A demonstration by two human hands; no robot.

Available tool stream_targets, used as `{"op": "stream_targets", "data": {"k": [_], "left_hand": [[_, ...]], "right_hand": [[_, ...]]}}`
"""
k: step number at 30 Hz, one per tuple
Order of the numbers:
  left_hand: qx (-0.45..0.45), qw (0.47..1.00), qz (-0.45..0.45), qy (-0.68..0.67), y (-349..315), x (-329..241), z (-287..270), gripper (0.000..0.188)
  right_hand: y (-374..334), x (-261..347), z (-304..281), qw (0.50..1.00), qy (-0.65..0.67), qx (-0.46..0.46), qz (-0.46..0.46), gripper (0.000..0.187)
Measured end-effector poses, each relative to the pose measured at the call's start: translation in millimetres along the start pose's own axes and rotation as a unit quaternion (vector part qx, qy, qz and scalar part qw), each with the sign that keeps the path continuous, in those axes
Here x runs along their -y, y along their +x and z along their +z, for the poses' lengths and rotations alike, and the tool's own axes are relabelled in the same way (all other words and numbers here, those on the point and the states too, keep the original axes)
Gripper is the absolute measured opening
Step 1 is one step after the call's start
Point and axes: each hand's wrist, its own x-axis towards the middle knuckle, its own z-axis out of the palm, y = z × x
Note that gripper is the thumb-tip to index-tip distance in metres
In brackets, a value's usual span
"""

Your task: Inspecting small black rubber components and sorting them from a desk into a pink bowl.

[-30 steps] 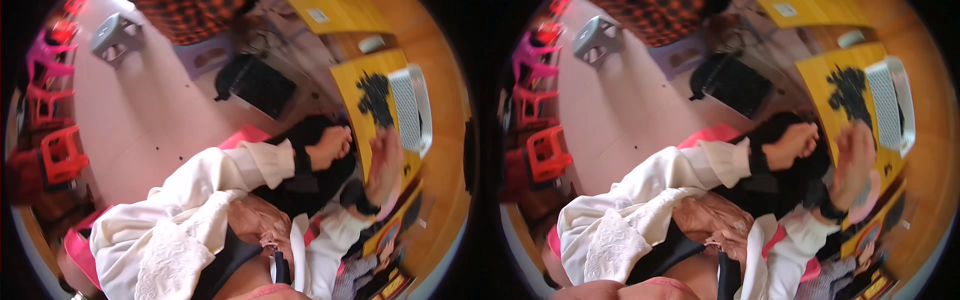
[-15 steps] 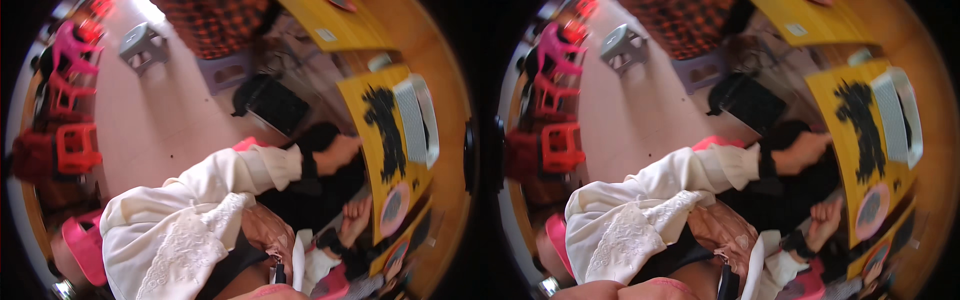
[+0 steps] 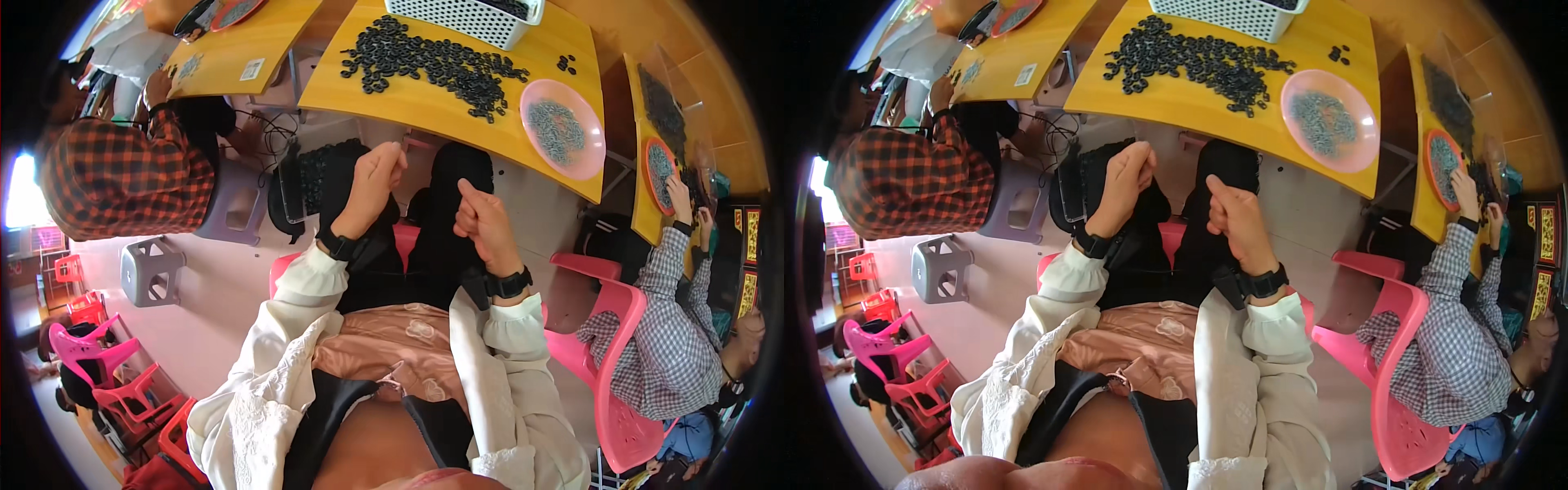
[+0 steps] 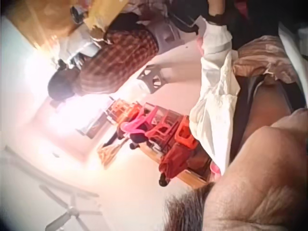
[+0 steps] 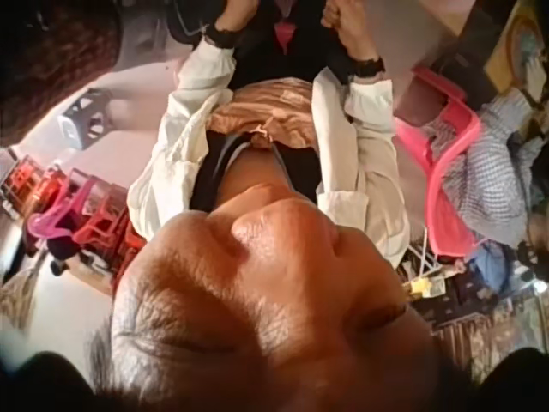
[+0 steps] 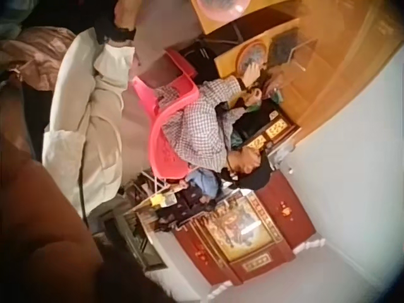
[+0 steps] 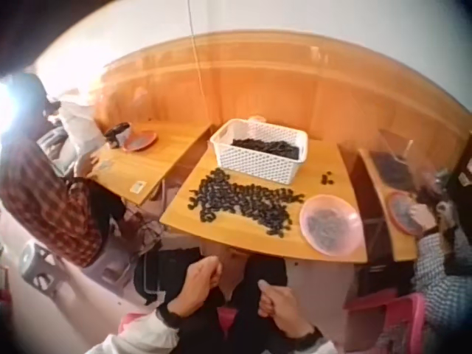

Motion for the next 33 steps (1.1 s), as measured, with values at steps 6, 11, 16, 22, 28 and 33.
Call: {"op": "stream_targets", "data": {"k": [6, 11, 16, 22, 28, 33], "left_hand": [[0.056, 0.967, 0.053, 0.245, 36.2, 24.6, 45.4, 0.029], [0.064, 0.937, 0.064, 0.337, 56.4, 11.2, 98.0, 0.014], [0.063, 0.892, 0.112, 0.434, 84.7, 3.5, 122.2, 0.016], [0.012, 0.822, 0.265, 0.504, 146.2, 0.9, 128.7, 0.031], [0.008, 0.768, 0.266, 0.583, 205.9, -13.4, 141.9, 0.038], [0.005, 0.747, 0.237, 0.621, 213.1, -5.2, 122.9, 0.044]], "right_hand": [[-7.8, 42.1, -29.3, 0.998, 0.067, 0.007, -0.009, 0.056], [-5.1, 64.7, -50.6, 0.993, 0.115, 0.021, -0.012, 0.054], [-1.7, 83.2, -72.0, 0.988, 0.156, 0.011, -0.004, 0.053], [12.0, 97.2, -93.8, 0.982, 0.189, 0.019, -0.026, 0.055], [24.0, 115.7, -89.9, 0.979, 0.201, 0.000, -0.018, 0.055], [34.6, 114.8, -98.7, 0.975, 0.220, -0.025, -0.013, 0.054]]}}
